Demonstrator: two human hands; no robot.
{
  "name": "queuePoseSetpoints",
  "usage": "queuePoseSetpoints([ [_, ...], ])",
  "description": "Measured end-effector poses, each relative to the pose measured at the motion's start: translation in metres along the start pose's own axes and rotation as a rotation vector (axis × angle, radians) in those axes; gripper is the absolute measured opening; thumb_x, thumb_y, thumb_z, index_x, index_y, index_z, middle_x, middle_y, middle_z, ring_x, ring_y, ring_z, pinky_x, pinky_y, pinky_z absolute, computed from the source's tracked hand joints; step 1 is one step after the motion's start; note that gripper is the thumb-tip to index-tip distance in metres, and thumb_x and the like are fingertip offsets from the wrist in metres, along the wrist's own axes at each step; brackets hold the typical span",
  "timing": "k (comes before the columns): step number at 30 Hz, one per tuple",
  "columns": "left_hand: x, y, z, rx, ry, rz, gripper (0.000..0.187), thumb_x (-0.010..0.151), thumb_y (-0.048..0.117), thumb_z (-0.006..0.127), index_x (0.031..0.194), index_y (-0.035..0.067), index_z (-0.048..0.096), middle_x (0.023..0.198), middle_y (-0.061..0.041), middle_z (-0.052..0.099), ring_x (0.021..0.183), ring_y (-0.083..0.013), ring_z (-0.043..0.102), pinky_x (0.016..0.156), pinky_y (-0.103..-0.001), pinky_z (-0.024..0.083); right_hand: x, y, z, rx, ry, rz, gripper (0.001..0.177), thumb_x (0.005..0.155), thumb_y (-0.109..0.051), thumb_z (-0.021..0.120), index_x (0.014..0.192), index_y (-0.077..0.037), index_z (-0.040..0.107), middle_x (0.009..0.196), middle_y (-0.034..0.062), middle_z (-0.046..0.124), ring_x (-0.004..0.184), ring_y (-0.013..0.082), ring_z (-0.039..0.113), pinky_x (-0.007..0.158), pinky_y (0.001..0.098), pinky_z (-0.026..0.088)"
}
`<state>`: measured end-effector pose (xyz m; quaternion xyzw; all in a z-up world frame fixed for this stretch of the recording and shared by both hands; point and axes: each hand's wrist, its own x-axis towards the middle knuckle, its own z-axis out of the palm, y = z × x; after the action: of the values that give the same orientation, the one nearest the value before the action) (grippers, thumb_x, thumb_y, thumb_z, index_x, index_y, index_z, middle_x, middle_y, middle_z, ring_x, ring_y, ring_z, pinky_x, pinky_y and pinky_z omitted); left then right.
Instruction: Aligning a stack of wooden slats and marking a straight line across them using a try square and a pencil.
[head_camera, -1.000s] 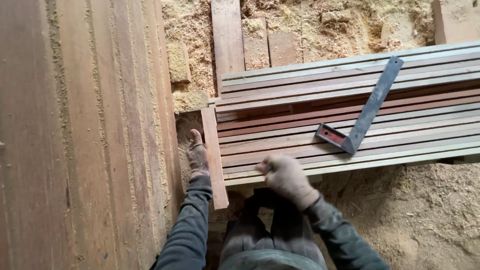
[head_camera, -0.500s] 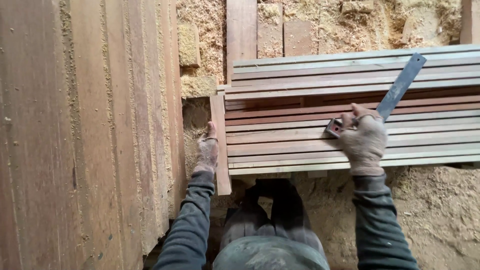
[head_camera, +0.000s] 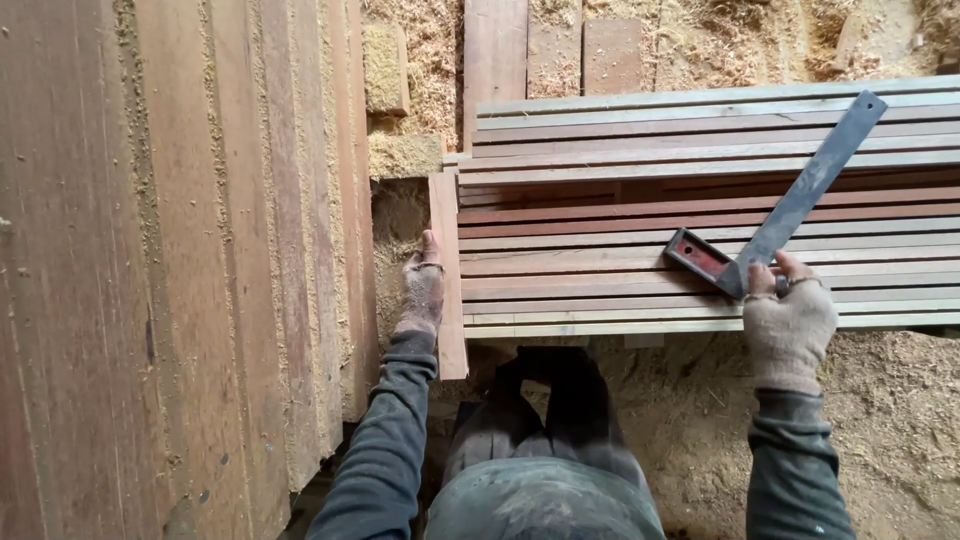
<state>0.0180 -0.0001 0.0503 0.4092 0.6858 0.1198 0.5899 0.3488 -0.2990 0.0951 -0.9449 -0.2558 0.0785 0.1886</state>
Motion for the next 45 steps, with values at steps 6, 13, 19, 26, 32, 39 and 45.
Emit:
queuePoseSetpoints([
  [6,0.005,-0.005,0.0,-0.018,0.007,-0.003,0.064,0.08,0.079,0.053,0.095,0.018,0.065,0.066,0.004,0.04,0.061,-0.0107,0.037,0.061,-0.031,0.037,0.044,-0.014,0.027,0.023,-0.127,0.335,0.059,0.094,-0.054,0.077,0.132,-0.012,0.06,0.113,0.0148,0.072,0.102,0.0374,0.068,0.091,0.047,0.049],
  [13,0.002,0.0,-0.014,0.011,0.068,0.105,0.056,0.086,0.076,0.056,0.072,0.023,0.044,0.06,0.004,0.033,0.056,-0.0116,0.032,0.055,-0.034,0.032,0.048,-0.007,0.037,0.051,-0.022,0.242,0.052,0.091,-0.04,0.082,0.128,-0.013,0.057,0.113,0.0196,0.072,0.101,0.0415,0.068,0.089,0.0493,0.049],
  [19,-0.004,0.006,-0.013,0.061,0.059,0.131,0.059,0.086,0.081,0.043,0.071,0.024,0.04,0.055,0.008,0.038,0.044,-0.0101,0.039,0.041,-0.034,0.04,0.048,-0.007,0.037,0.095,-0.023,0.207,0.052,0.093,-0.035,0.081,0.133,-0.013,0.056,0.115,0.0201,0.07,0.102,0.042,0.066,0.09,0.0506,0.048],
  [26,0.0,0.004,0.003,0.003,0.044,0.036,0.057,0.086,0.075,0.053,0.081,0.019,0.057,0.059,0.002,0.044,0.053,-0.0128,0.042,0.052,-0.034,0.04,0.047,-0.012,0.03,0.097,-0.044,0.22,0.053,0.094,-0.035,0.081,0.136,-0.014,0.056,0.118,0.0217,0.07,0.103,0.0432,0.067,0.089,0.0524,0.049],
  [32,0.003,-0.004,-0.015,-0.035,0.034,0.049,0.058,0.087,0.076,0.05,0.091,0.018,0.053,0.063,0.004,0.041,0.053,-0.0106,0.04,0.048,-0.031,0.039,0.048,-0.013,0.028,0.112,-0.047,0.206,0.053,0.094,-0.037,0.081,0.135,-0.015,0.056,0.117,0.0197,0.068,0.102,0.0415,0.066,0.088,0.0515,0.048],
  [39,0.006,-0.02,0.007,-0.06,0.075,0.08,0.057,0.087,0.074,0.055,0.079,0.019,0.049,0.06,0.002,0.042,0.054,-0.0121,0.04,0.053,-0.033,0.038,0.044,-0.014,0.028,0.123,-0.055,0.253,0.053,0.094,-0.035,0.08,0.137,-0.014,0.056,0.114,0.0189,0.071,0.101,0.038,0.069,0.092,0.0483,0.049],
  [45,-0.005,-0.004,0.003,0.073,0.091,0.02,0.067,0.083,0.081,0.044,0.086,0.016,0.057,0.065,-0.001,0.051,0.058,-0.0165,0.049,0.06,-0.037,0.044,0.047,0.0,0.035,0.073,-0.039,0.17,0.05,0.096,-0.036,0.077,0.137,-0.013,0.061,0.11,0.0184,0.072,0.099,0.0414,0.068,0.088,0.049,0.049],
])
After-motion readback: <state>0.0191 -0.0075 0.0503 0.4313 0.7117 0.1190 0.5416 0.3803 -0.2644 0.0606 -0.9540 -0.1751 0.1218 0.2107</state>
